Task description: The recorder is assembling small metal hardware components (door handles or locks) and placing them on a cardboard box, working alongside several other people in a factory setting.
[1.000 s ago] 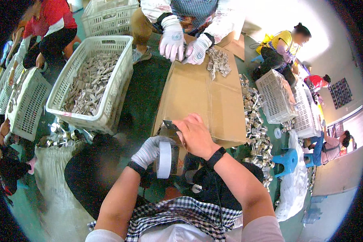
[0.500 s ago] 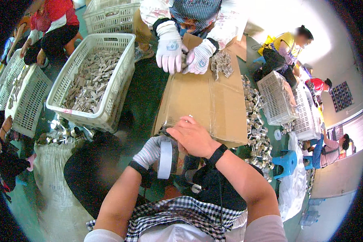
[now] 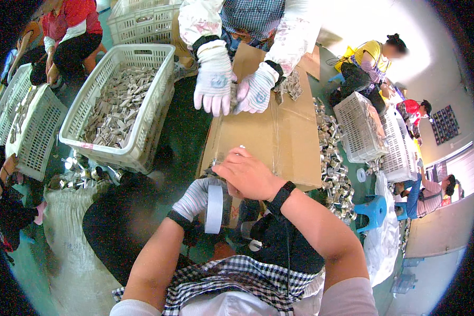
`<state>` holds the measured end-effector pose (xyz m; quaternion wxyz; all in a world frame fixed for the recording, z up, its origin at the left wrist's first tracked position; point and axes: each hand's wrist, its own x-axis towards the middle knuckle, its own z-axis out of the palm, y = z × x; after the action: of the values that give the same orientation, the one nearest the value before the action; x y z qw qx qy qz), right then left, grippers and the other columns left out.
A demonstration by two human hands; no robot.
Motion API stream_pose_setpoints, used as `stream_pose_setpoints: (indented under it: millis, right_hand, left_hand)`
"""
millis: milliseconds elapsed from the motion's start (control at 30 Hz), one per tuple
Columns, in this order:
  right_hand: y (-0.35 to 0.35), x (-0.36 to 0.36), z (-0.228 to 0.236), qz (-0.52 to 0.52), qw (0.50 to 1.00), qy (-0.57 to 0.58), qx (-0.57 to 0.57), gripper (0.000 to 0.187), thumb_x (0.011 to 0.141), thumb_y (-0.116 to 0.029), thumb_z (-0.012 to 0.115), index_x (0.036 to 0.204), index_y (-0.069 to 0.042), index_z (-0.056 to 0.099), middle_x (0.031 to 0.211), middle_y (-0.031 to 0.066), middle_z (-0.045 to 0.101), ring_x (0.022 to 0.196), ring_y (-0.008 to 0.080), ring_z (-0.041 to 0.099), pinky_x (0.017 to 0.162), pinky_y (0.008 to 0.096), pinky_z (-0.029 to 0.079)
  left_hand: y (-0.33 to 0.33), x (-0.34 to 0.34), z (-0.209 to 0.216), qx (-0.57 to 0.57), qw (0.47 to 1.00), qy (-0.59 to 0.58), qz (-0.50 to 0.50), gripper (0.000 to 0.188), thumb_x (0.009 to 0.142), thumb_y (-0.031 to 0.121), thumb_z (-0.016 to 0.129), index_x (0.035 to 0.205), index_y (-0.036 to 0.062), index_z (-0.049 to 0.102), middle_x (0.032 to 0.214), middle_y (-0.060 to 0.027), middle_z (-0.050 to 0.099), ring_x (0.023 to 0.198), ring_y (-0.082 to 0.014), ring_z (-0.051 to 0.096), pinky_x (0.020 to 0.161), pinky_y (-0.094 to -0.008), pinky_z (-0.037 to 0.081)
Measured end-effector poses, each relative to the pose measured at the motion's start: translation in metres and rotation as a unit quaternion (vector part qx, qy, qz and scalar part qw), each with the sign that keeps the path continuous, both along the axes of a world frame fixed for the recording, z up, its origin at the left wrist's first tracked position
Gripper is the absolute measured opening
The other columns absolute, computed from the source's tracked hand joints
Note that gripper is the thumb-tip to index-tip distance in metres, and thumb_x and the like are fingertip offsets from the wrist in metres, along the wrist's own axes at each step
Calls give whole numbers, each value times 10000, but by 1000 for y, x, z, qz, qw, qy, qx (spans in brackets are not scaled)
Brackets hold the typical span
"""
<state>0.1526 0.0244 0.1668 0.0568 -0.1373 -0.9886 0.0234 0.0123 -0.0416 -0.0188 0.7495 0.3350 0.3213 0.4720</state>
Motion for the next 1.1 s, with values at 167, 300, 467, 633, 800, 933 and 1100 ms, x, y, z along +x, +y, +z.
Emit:
stream_pose_setpoints:
  millis: [167, 300, 467, 633, 800, 933, 1100]
  right_hand:
    - [4, 1, -8, 21, 1000, -20, 4, 338, 670, -122, 609, 993, -69, 522, 815, 54, 546, 878, 222, 535, 902, 331, 361]
    - [5, -1, -11, 29, 999, -25, 4, 290, 675, -132, 607, 945, -76, 519, 771, 53, 532, 843, 225, 535, 875, 327, 367]
    - [5, -5, -13, 40, 999, -13, 10, 264, 683, -138, 601, 926, -80, 517, 772, 46, 535, 840, 220, 533, 873, 328, 366]
    - [4, -6, -6, 43, 998, -48, 8, 254, 683, -146, 601, 915, -83, 519, 784, 40, 542, 859, 213, 531, 878, 324, 363]
    - [5, 7, -21, -4, 991, -119, -59, 260, 706, -102, 590, 962, -77, 560, 783, 38, 538, 848, 208, 527, 865, 312, 361]
    - [3, 8, -2, -3, 999, 8, -51, 314, 713, -36, 616, 1021, -68, 566, 822, 69, 558, 842, 234, 521, 855, 338, 364]
    - [-14, 23, 20, -15, 997, -53, -57, 400, 654, -81, 619, 1044, -62, 534, 848, 63, 579, 876, 232, 538, 861, 336, 361]
  left_hand:
    - [-1, 3, 11, 64, 992, 111, 10, 276, 767, -86, 539, 983, 43, 651, 908, -58, 667, 795, -139, 601, 723, -288, 483]
    - [-2, 10, -7, 48, 993, 98, 35, 294, 754, -104, 519, 974, 44, 646, 911, -79, 668, 822, -161, 608, 743, -298, 478]
    - [3, 12, -33, 55, 997, 36, 45, 271, 762, -98, 519, 963, 36, 641, 923, -80, 666, 846, -172, 610, 761, -303, 475]
    - [-1, 9, -15, 53, 997, 47, 27, 268, 772, -92, 509, 967, 38, 640, 929, -85, 666, 870, -183, 616, 774, -305, 474]
    - [-31, 21, 9, 77, 962, 234, -121, 486, 600, -187, 495, 995, 46, 655, 920, -57, 676, 887, -164, 616, 782, -287, 473]
    - [-37, 16, 23, 69, 933, 302, -181, 409, 647, -131, 589, 1003, 58, 659, 951, -78, 677, 889, -147, 613, 806, -297, 479]
    - [-27, 12, 27, 97, 948, 281, -116, 292, 709, -68, 628, 979, 41, 654, 937, -73, 674, 862, -141, 620, 786, -299, 493]
